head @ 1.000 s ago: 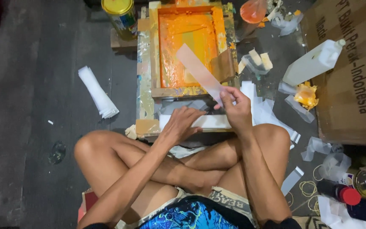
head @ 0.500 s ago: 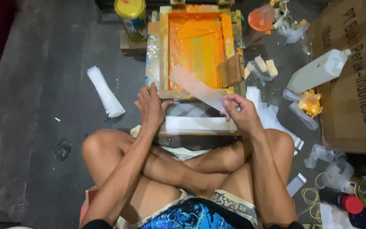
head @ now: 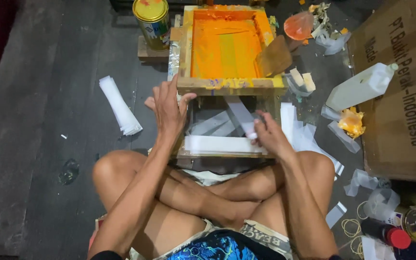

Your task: The person sits cross-legged on the floor and uses a squeegee to spread orange ink across a screen printing frame. They repeatedly pull the squeegee across the screen, place white sheets of material underneath, and lift the frame to transfer the print.

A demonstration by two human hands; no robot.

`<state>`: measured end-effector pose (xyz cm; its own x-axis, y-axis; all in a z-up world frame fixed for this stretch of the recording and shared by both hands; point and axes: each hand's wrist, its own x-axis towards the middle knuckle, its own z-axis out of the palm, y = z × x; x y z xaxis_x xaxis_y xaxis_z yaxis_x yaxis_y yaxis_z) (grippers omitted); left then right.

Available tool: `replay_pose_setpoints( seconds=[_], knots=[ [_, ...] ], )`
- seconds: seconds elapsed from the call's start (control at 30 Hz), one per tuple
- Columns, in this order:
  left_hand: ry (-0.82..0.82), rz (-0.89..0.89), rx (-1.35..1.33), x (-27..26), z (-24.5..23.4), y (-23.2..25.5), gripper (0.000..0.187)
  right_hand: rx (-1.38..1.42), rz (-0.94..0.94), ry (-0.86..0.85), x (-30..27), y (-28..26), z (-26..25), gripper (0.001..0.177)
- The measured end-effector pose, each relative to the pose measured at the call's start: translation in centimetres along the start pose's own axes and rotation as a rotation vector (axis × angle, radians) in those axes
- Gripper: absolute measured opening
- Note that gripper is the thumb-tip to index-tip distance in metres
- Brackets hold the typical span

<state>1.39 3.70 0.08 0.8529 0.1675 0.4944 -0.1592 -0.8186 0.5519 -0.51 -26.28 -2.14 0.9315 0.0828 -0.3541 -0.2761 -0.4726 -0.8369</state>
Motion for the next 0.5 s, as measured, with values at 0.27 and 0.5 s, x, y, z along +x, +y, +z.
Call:
replay_pose_setpoints(
  seconds=[0.27, 0.5],
  knots=[
    [0.102, 0.032, -0.047, 2.2, 0.1, 0.3, 0.064, -0.882, -0.603, 0.417, -3.1, -2.4, 4.5, 0.028],
    [0.077, 0.026, -0.068, 3.0, -0.2, -0.1, 0.064, -0.933, -0.624, 0.241, -2.5, -1.5, 8.4, 0.038]
  ],
)
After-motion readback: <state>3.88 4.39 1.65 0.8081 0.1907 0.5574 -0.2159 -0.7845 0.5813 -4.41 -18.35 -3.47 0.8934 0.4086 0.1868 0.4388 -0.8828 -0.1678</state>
